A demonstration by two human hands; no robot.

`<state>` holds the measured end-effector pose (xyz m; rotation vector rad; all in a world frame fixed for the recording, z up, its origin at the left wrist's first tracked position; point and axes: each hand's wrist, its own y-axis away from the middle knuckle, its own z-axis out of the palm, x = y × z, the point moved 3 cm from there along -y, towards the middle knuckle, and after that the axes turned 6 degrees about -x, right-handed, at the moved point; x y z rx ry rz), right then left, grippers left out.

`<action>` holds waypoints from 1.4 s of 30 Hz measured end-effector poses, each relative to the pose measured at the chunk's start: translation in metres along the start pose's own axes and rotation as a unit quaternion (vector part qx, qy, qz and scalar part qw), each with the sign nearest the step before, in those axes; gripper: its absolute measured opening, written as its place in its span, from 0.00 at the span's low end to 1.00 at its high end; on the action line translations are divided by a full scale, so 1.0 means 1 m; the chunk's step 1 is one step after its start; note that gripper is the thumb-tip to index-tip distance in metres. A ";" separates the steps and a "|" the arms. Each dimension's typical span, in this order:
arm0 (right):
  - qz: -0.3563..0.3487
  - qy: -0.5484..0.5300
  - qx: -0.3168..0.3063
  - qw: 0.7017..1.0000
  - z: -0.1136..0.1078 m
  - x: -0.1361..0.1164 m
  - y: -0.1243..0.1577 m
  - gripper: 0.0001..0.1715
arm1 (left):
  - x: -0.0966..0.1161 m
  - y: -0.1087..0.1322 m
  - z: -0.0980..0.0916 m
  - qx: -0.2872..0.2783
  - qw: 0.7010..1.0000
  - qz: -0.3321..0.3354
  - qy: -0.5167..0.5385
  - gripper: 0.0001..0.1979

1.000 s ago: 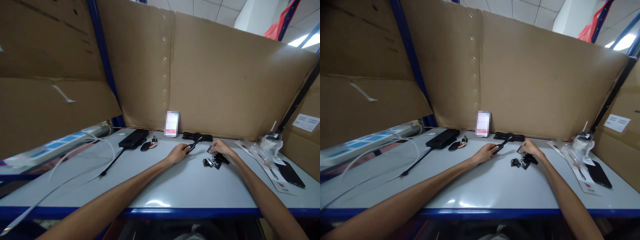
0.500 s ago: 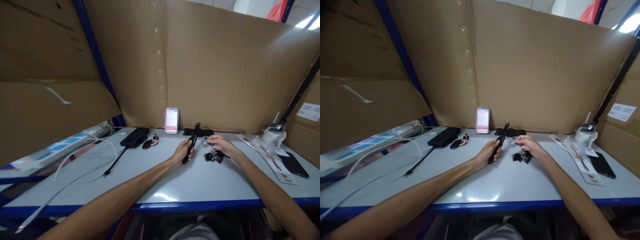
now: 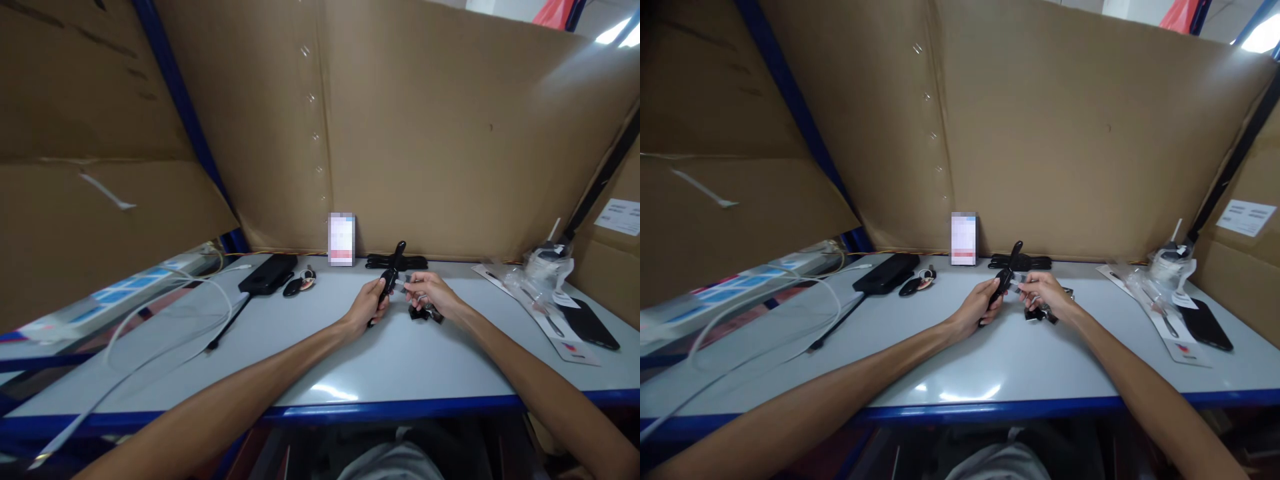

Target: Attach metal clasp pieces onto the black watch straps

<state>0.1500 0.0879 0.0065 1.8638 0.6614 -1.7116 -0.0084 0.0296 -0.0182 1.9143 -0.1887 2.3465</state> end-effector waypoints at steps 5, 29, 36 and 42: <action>-0.013 -0.004 -0.014 1.000 0.000 0.001 -0.002 0.24 | 0.001 0.002 0.000 -0.003 1.000 0.000 0.003 0.19; -0.033 0.028 -0.042 0.998 -0.001 0.013 -0.012 0.20 | -0.001 0.004 0.009 -0.078 0.994 0.004 -0.074 0.19; -0.063 0.042 -0.039 0.996 0.001 0.011 -0.012 0.16 | 0.001 0.004 0.007 -0.064 0.990 0.039 -0.119 0.22; -0.070 0.054 -0.036 0.995 0.002 0.010 -0.013 0.16 | -0.001 0.005 0.008 -0.061 0.994 0.022 -0.087 0.21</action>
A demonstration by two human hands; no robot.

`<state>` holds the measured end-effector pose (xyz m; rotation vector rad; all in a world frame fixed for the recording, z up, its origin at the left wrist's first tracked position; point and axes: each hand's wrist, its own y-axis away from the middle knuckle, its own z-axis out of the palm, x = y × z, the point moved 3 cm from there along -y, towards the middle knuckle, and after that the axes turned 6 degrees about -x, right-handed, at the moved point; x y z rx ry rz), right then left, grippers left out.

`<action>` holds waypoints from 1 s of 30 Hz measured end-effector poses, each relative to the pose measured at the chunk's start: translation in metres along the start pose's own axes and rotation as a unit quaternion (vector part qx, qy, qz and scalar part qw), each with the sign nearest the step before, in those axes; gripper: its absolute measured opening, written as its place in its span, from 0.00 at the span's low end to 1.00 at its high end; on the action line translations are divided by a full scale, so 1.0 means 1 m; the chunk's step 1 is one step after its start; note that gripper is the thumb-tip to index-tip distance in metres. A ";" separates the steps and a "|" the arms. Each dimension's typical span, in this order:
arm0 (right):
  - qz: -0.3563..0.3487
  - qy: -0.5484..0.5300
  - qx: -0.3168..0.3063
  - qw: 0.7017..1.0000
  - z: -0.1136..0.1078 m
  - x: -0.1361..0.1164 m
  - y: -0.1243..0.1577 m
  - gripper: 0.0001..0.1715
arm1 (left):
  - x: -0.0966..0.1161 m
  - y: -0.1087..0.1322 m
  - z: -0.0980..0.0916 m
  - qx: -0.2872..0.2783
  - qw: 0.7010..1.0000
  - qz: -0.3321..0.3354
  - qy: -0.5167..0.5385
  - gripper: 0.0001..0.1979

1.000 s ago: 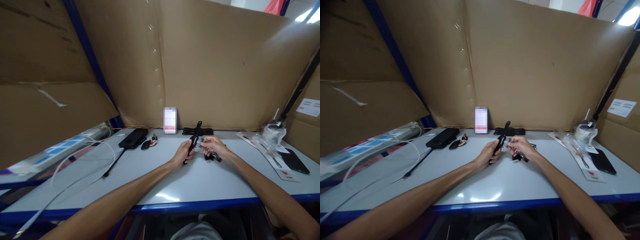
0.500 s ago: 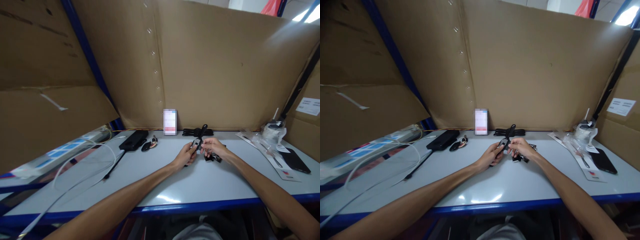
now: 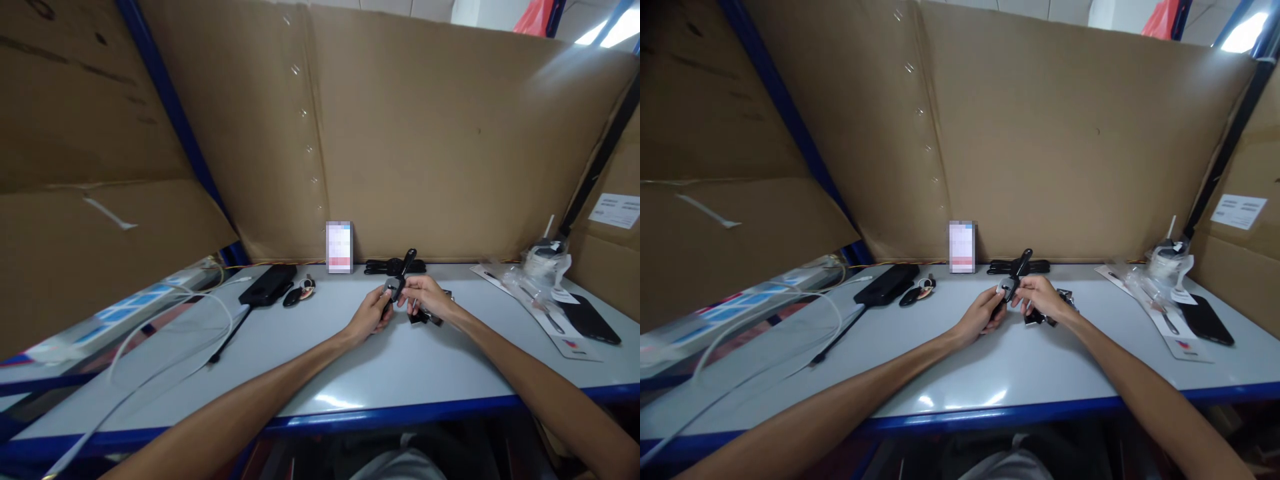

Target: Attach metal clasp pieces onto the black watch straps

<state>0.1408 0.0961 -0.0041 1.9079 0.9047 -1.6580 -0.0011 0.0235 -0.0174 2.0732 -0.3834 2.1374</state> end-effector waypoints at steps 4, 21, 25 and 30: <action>-0.005 0.001 0.010 1.000 0.002 0.000 0.000 0.16 | 0.000 0.000 0.000 0.011 1.000 0.010 -0.004 0.21; -0.016 -0.002 0.019 1.000 0.006 -0.001 0.001 0.16 | -0.002 -0.002 -0.001 0.007 1.000 0.027 -0.013 0.23; -0.024 -0.002 0.024 0.999 0.007 -0.001 0.001 0.15 | -0.001 -0.001 -0.001 0.018 0.999 0.032 0.004 0.22; -0.019 0.001 0.022 1.000 0.007 -0.002 0.001 0.14 | -0.003 -0.002 0.000 0.010 0.999 0.020 0.031 0.22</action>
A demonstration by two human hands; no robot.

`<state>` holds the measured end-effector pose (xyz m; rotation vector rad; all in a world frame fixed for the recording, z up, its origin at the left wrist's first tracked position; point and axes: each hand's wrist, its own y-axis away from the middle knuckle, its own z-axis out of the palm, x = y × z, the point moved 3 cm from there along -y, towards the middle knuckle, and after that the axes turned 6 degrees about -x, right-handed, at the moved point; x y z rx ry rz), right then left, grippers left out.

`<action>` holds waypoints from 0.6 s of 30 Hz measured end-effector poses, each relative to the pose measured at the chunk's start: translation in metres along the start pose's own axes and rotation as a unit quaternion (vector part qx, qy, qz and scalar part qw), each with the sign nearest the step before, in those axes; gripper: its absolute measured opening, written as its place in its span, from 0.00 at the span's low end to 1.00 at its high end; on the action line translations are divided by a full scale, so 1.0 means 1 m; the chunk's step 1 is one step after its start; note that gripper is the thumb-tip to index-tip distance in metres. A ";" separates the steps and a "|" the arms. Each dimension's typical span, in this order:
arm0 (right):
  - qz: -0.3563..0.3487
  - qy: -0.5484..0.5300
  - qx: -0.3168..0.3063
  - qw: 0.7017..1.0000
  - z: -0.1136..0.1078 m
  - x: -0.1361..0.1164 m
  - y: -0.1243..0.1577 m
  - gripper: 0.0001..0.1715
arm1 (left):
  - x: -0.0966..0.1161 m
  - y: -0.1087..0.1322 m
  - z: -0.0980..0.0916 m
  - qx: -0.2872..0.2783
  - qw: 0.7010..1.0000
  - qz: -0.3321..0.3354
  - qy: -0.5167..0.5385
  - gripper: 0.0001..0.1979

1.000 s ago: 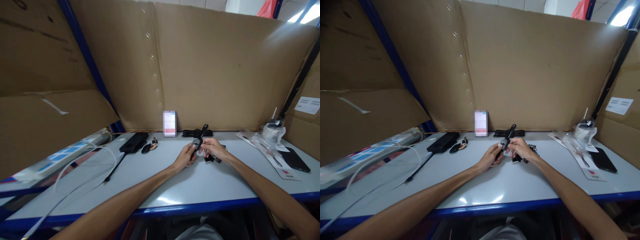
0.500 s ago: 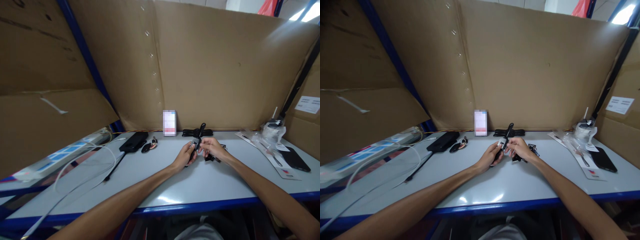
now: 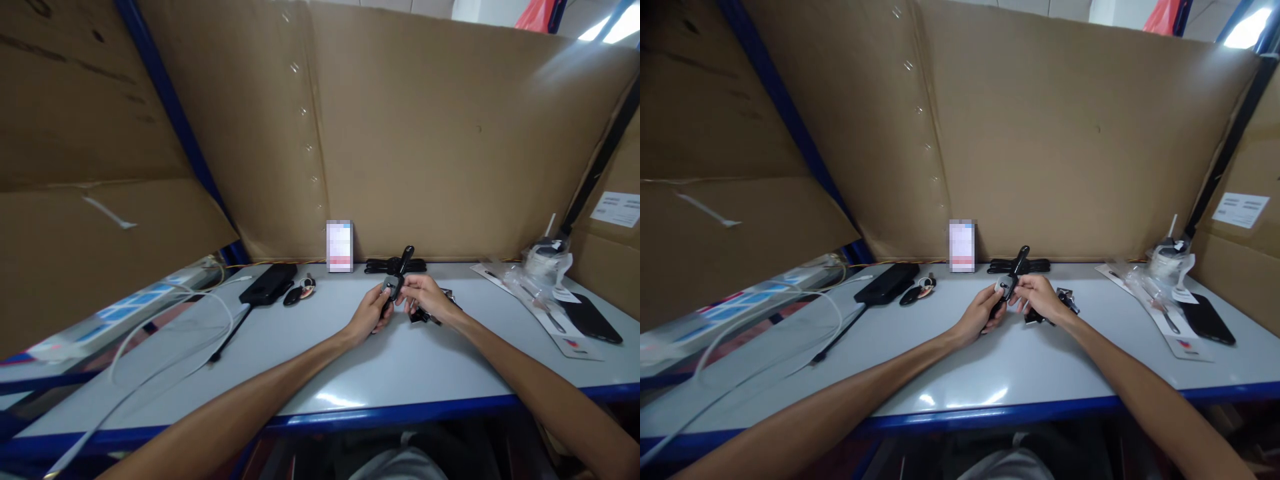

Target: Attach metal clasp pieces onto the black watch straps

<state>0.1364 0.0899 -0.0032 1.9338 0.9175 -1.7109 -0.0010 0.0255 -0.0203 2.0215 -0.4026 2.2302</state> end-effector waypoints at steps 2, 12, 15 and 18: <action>0.002 0.000 0.000 1.000 -0.001 0.000 0.000 0.15 | 0.000 0.000 0.000 -0.003 1.000 0.004 -0.002 0.22; 0.034 0.089 -0.006 0.995 -0.003 -0.002 0.001 0.10 | 0.000 0.001 -0.001 0.007 1.000 -0.007 -0.002 0.20; 0.037 0.321 0.051 0.945 -0.018 -0.019 0.007 0.12 | 0.001 0.002 -0.001 0.028 0.999 -0.032 0.023 0.18; 0.042 0.543 0.111 0.831 -0.041 -0.037 0.017 0.12 | 0.002 0.002 -0.004 0.047 0.996 -0.057 0.045 0.17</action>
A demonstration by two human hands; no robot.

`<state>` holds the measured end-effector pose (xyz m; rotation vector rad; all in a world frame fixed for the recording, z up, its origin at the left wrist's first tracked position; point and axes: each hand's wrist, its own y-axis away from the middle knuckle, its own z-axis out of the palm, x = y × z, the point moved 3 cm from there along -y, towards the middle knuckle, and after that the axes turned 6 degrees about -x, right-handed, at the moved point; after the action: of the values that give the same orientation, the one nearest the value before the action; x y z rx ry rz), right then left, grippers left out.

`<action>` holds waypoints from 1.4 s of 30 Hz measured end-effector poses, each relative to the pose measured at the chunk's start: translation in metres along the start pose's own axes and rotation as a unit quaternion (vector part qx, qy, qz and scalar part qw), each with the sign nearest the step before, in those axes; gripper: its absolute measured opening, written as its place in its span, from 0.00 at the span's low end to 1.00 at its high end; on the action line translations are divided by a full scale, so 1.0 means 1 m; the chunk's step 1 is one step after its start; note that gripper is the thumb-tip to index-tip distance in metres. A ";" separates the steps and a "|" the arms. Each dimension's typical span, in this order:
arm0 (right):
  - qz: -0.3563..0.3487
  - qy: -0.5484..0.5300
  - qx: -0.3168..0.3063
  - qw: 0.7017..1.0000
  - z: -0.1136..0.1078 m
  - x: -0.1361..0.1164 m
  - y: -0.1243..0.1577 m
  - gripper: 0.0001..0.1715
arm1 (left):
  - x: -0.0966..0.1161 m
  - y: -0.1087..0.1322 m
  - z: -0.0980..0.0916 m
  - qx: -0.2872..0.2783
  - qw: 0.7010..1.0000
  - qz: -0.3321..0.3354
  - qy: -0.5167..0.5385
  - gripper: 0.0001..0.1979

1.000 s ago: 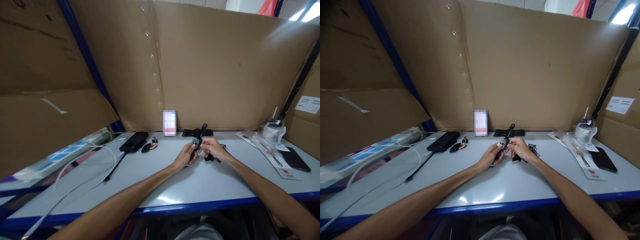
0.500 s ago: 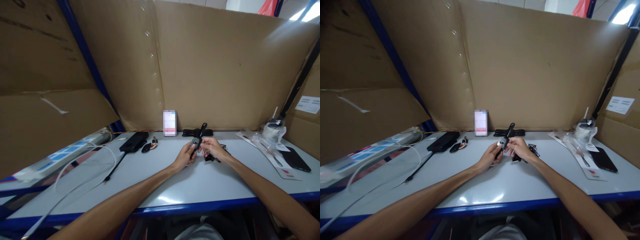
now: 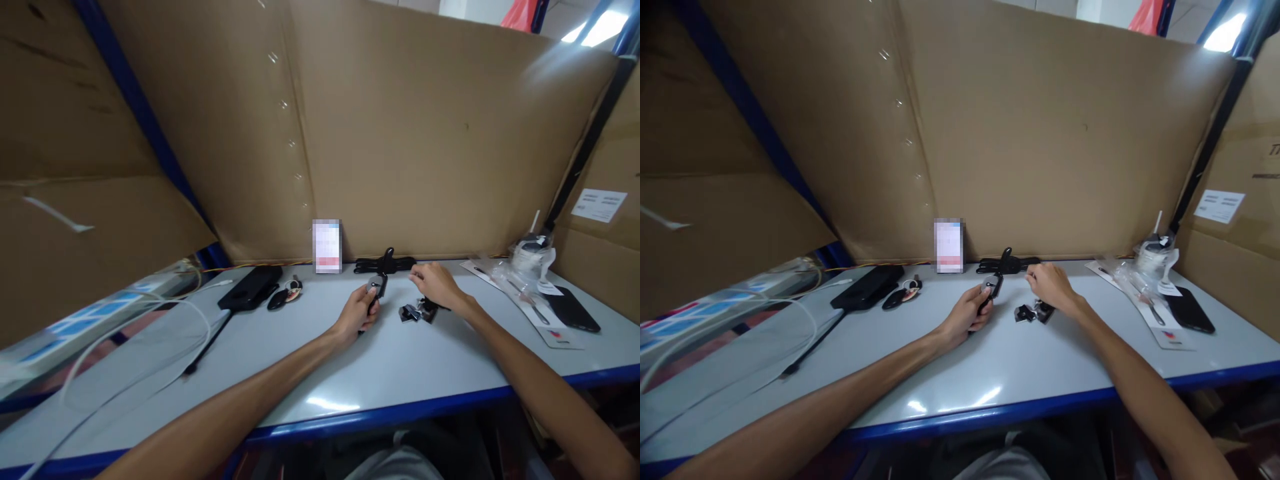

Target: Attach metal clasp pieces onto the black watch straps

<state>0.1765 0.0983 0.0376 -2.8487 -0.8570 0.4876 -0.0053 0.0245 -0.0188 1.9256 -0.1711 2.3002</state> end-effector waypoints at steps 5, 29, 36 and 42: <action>0.005 0.065 -0.095 0.993 -0.012 0.023 0.002 0.10 | 0.002 0.000 -0.002 0.009 1.000 -0.017 0.004 0.15; -0.040 -0.005 -0.278 0.960 0.014 0.018 0.008 0.09 | -0.003 -0.006 0.004 -0.020 0.999 -0.020 -0.023 0.14; 0.009 -0.049 -0.294 0.954 0.012 0.015 0.010 0.05 | -0.003 -0.003 0.002 -0.022 0.999 -0.013 -0.042 0.14; -0.046 0.019 -0.222 0.974 0.008 0.022 0.003 0.03 | -0.004 -0.002 0.003 -0.029 0.999 -0.012 -0.039 0.15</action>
<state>0.1928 0.1081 0.0235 -3.1755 -1.2203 0.2518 -0.0013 0.0262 -0.0218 1.9798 -0.2187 2.1809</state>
